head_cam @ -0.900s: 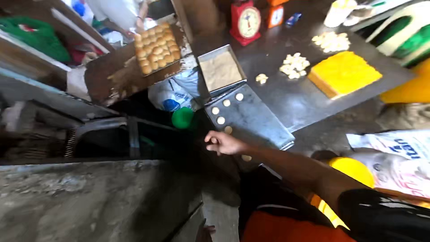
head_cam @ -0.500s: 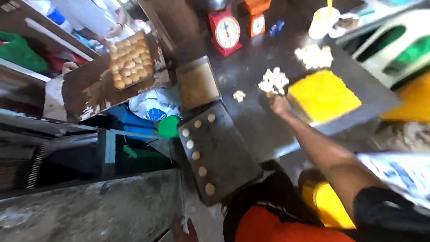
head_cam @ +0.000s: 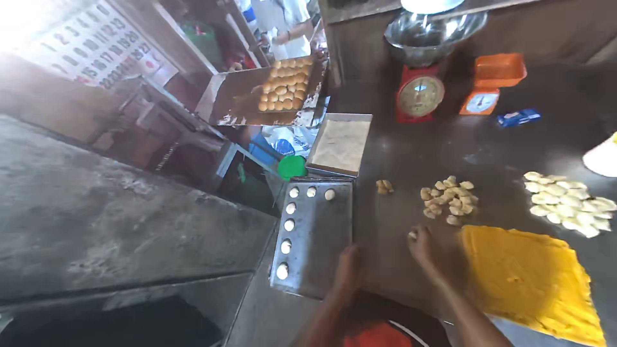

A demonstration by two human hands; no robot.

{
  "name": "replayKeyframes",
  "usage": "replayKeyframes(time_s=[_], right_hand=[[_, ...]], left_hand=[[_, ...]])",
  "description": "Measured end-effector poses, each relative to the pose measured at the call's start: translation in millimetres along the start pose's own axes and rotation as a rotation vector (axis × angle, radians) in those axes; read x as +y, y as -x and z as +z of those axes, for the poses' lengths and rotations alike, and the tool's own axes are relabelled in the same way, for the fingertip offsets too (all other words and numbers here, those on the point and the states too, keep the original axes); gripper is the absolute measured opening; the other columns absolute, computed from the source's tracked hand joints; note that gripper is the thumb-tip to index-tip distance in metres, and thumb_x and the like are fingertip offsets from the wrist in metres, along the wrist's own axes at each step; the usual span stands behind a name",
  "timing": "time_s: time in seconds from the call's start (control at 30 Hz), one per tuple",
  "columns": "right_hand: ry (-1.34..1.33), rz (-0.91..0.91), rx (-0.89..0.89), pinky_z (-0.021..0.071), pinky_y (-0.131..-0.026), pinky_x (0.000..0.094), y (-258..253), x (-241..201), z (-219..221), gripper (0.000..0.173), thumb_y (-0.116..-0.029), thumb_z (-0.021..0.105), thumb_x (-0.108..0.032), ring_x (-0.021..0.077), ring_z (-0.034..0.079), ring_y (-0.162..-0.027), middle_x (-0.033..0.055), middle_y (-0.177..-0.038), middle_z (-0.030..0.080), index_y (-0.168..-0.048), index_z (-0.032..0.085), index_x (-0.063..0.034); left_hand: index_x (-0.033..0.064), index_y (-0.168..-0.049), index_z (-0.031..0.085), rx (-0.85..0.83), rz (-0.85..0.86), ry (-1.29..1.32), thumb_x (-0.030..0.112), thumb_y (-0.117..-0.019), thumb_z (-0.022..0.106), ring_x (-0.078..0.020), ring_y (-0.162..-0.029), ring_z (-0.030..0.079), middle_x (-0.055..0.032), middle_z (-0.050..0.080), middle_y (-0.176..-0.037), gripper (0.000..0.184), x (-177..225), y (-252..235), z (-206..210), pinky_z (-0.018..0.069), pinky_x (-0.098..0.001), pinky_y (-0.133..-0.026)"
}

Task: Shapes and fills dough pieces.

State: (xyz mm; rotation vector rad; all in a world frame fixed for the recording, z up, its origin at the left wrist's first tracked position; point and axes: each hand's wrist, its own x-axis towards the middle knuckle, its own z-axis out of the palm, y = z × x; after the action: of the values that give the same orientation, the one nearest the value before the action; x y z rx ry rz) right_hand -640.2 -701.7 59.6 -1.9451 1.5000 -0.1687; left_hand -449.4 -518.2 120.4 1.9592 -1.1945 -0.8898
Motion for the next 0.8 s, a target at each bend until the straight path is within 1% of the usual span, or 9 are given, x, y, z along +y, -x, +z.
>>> replayKeyframes(time_s=[0.07, 0.1, 0.2, 0.3, 0.4, 0.53, 0.6, 0.7, 0.8], right_hand=[[-0.095, -0.187, -0.091, 0.0585, -0.092, 0.0528, 24.7, -16.3, 10.5, 0.035, -0.0947, 0.07, -0.017, 0.0367, 0.067, -0.109, 0.0232, -0.133, 0.059, -0.128, 0.067, -0.005], [-0.153, -0.256, -0.118, 0.0594, -0.093, 0.0489, 38.9, -26.4, 9.9, 0.039, -0.0943, 0.07, -0.015, 0.0316, 0.068, -0.108, 0.0196, -0.133, 0.061, -0.132, 0.065, -0.0071], [-0.503, -0.314, -0.039, 0.0619, -0.091, 0.0398, 65.0, -50.0, -4.1, 0.055, -0.0863, 0.072, 0.0, 0.0208, 0.069, -0.109, 0.011, -0.132, 0.065, -0.139, 0.057, -0.0054], [-0.902, -0.275, 0.071, 0.0629, -0.093, 0.0396, 85.7, -62.5, -25.0, 0.045, -0.0895, 0.074, -0.001, 0.0242, 0.071, -0.109, 0.0124, -0.125, 0.07, -0.132, 0.062, 0.0009], [-0.875, -0.286, 0.266, 0.0645, -0.089, 0.037, 110.8, -72.5, -33.1, 0.029, -0.0924, 0.072, -0.002, 0.0215, 0.075, -0.098, 0.0112, -0.113, 0.076, -0.121, 0.071, 0.0021], [-0.725, -0.315, 0.4, 0.0662, -0.076, 0.032, 134.5, -64.8, -37.8, 0.022, -0.0943, 0.071, -0.005, 0.0158, 0.074, -0.09, 0.009, -0.109, 0.074, -0.116, 0.074, -0.0011], [-0.812, -0.2, 0.317, 0.0665, -0.075, 0.0328, 141.6, -59.4, -48.3, 0.023, -0.0956, 0.069, -0.006, 0.0167, 0.074, -0.092, 0.0095, -0.111, 0.074, -0.117, 0.072, 0.0003], [-1.287, 0.127, 0.071, 0.0634, -0.084, 0.0428, 141.8, -47.0, -61.3, 0.03, -0.0931, 0.067, 0.002, 0.0272, 0.072, -0.093, 0.0177, -0.11, 0.07, -0.123, 0.063, 0.0036], [-1.258, 0.04, 0.038, 0.0638, -0.087, 0.0415, 139.3, -17.3, -63.2, 0.024, -0.0931, 0.073, -0.005, 0.0243, 0.073, -0.093, 0.0153, -0.103, 0.072, -0.114, 0.066, 0.0044]], left_hand=[[0.0055, -0.146, 0.054, -0.119, -0.072, 0.118, 0.028, -0.101, 0.066, -0.0212, -0.119, 0.066, -0.0155, 0.062, -0.136, 0.051, 4.5, -23.9, 20.0, 0.0562, -0.0388, -0.103], [0.0048, -0.142, 0.057, -0.141, -0.064, 0.157, 0.03, -0.1004, 0.067, -0.0207, -0.116, 0.067, -0.0152, 0.064, -0.133, 0.05, 4.7, -31.2, 27.4, 0.0567, -0.0384, -0.102], [0.0048, -0.121, 0.072, -0.105, 0.094, 0.245, 0.023, -0.0987, 0.069, -0.0162, -0.101, 0.071, -0.0112, 0.071, -0.115, 0.029, 14.6, -43.4, 26.5, 0.0606, -0.0337, -0.093], [0.0044, -0.115, 0.075, -0.083, 0.214, 0.379, 0.015, -0.096, 0.072, -0.0146, -0.097, 0.071, -0.0109, 0.069, -0.113, 0.022, 38.2, -40.0, 9.2, 0.063, -0.0307, -0.086], [0.0037, -0.119, 0.074, -0.149, 0.291, 0.433, 0.008, -0.0954, 0.071, -0.0141, -0.097, 0.07, -0.0114, 0.068, -0.115, 0.024, 57.7, -29.8, 1.1, 0.0626, -0.0286, -0.085], [0.0057, -0.116, 0.075, -0.189, 0.341, 0.365, 0.009, -0.0947, 0.072, -0.0129, -0.096, 0.071, -0.0076, 0.071, -0.109, 0.022, 71.7, -13.8, 5.9, 0.0629, -0.0281, -0.084], [0.0057, -0.112, 0.077, -0.189, 0.348, 0.316, 0.009, -0.0926, 0.074, -0.0131, -0.091, 0.072, -0.0071, 0.073, -0.105, 0.019, 70.6, -11.1, 17.4, 0.0641, -0.0293, -0.081], [0.0027, -0.107, 0.076, -0.195, 0.293, 0.334, 0.007, -0.0914, 0.075, -0.0175, -0.086, 0.073, -0.0114, 0.071, -0.11, 0.016, 70.1, -9.6, 37.8, 0.0666, -0.0331, -0.072], [-0.0053, -0.108, 0.072, -0.325, 0.121, 0.636, 0.001, -0.0943, 0.069, -0.0269, -0.093, 0.072, -0.0174, 0.07, -0.112, 0.015, 79.3, -12.5, 55.6, 0.065, -0.0431, -0.082]])
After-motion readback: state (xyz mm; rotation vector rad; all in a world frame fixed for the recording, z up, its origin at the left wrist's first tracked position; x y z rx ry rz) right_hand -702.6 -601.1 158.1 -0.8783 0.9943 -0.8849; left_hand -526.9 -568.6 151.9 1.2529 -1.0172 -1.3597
